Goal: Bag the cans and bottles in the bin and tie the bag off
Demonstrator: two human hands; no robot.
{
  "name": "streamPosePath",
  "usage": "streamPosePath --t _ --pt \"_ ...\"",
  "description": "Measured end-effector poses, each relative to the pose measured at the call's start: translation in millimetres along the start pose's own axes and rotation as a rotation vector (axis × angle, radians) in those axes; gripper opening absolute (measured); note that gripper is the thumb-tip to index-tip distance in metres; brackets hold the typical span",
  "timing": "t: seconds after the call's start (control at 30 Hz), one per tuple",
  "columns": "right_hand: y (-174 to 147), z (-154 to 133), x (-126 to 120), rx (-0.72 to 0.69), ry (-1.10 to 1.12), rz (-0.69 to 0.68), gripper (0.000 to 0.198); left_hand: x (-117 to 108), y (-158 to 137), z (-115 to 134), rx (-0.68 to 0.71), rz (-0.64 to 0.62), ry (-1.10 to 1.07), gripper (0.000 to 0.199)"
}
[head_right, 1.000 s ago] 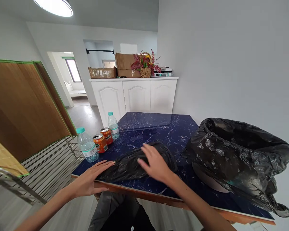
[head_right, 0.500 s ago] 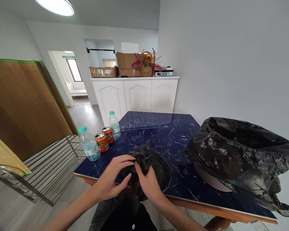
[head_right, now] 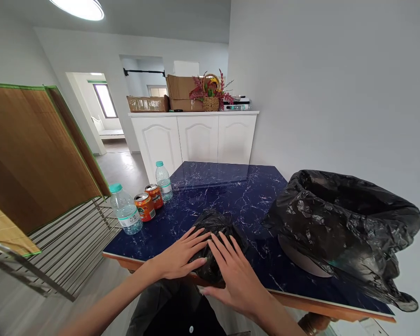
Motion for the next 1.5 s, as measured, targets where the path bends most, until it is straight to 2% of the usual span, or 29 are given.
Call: streamPosePath --t 0.03,0.1,0.17,0.2,0.23,0.3,0.37,0.43,0.47,0.53,0.6,0.63,0.7,0.8,0.87,0.93,1.0,1.07,1.17,1.23,1.4,1.5 --pt "-4.9 3.2 4.4 0.016 0.003 -0.032 0.102 -3.5 -3.1 0.2 0.009 0.007 -0.011 0.067" --pt "-12.7 13.7 10.5 0.054 0.034 -0.062 0.078 -10.0 -9.7 -0.5 0.025 0.013 -0.041 0.085" --pt "-18.6 24.8 11.5 0.088 0.113 -0.042 0.056 -15.9 -15.9 -3.4 0.021 0.029 -0.077 0.102" --pt "-21.6 30.6 9.8 0.115 0.171 -0.008 0.051 -18.7 -18.5 -5.9 0.005 0.046 -0.097 0.103" --pt "-25.2 37.2 7.5 0.160 0.240 0.035 0.046 -21.0 -20.8 -8.7 -0.017 0.064 -0.119 0.096" --pt "-35.6 53.7 5.9 0.324 0.387 0.114 0.041 -24.2 -23.5 -13.8 -0.075 0.103 -0.170 0.069" --pt "-47.3 67.3 10.0 0.512 0.484 0.148 0.050 -26.8 -23.1 -17.1 -0.137 0.153 -0.229 0.044" --pt "-53.2 72.6 9.5 0.618 0.458 0.188 0.056 -28.4 -18.5 -20.8 -0.213 0.209 -0.306 0.030" --pt "-52.6 72.0 3.2 0.623 0.384 0.242 0.056 -28.9 -14.6 -23.2 -0.252 0.242 -0.343 0.027" --pt "-45.6 61.0 -19.3 0.540 0.145 0.408 0.058 -30.4 -4.6 -27.7 -0.308 0.323 -0.378 0.025" --pt "-32.6 37.5 -37.9 0.363 -0.103 0.524 0.061 -32.5 6.9 -32.1 -0.332 0.412 -0.346 0.026" --pt "-24.2 25.4 -40.4 0.264 -0.191 0.524 0.062 -33.8 12.4 -34.3 -0.336 0.452 -0.316 0.028" --pt "-7.5 10.0 -32.7 0.116 -0.282 0.428 0.061 -36.3 21.4 -38.5 -0.341 0.515 -0.271 0.039" --pt "5.6 13.8 -10.1 0.104 -0.300 0.267 0.058 -46.7 27.6 -29.6 -0.245 0.599 -0.132 0.045" --pt "6.4 25.3 3.9 0.176 -0.276 0.209 0.059 -47.6 30.3 -6.7 -0.061 0.562 0.053 0.045" --pt "4.4 35.5 16.7 0.239 -0.234 0.152 0.061 -33.1 32.0 14.3 0.125 0.397 0.214 0.049" --pt "1.2 43.9 27.5 0.295 -0.175 0.077 0.064 -14.1 31.4 16.4 0.180 0.209 0.267 0.051" --pt "-2.8 50.6 34.4 0.349 -0.109 0.004 0.068 -2.5 30.1 1.4 0.110 0.118 0.247 0.053" --pt "-7.4 55.9 36.1 0.383 -0.042 -0.056 0.068 7.6 27.5 -28.5 -0.011 0.080 0.166 0.056" --pt "-8.6 57.0 33.6 0.383 -0.031 -0.063 0.066 12.0 25.7 -40.2 -0.031 0.064 0.125 0.057" --pt "-8.0 56.1 30.9 0.393 -0.004 -0.090 0.068 14.2 23.1 -45.2 -0.072 0.004 0.089 0.056" --pt "-9.1 53.5 28.0 0.379 0.076 -0.072 0.067 9.9 18.9 -41.9 -0.091 0.018 0.077 0.053"
Point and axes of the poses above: each hand's wrist, its own y-axis towards the middle knuckle, its own x-axis out of the palm, z = x × y, the point moved 9 cm from there along y, towards the middle knuckle, and after that the axes turned 6 degrees about -x, right-handed, at the moved point
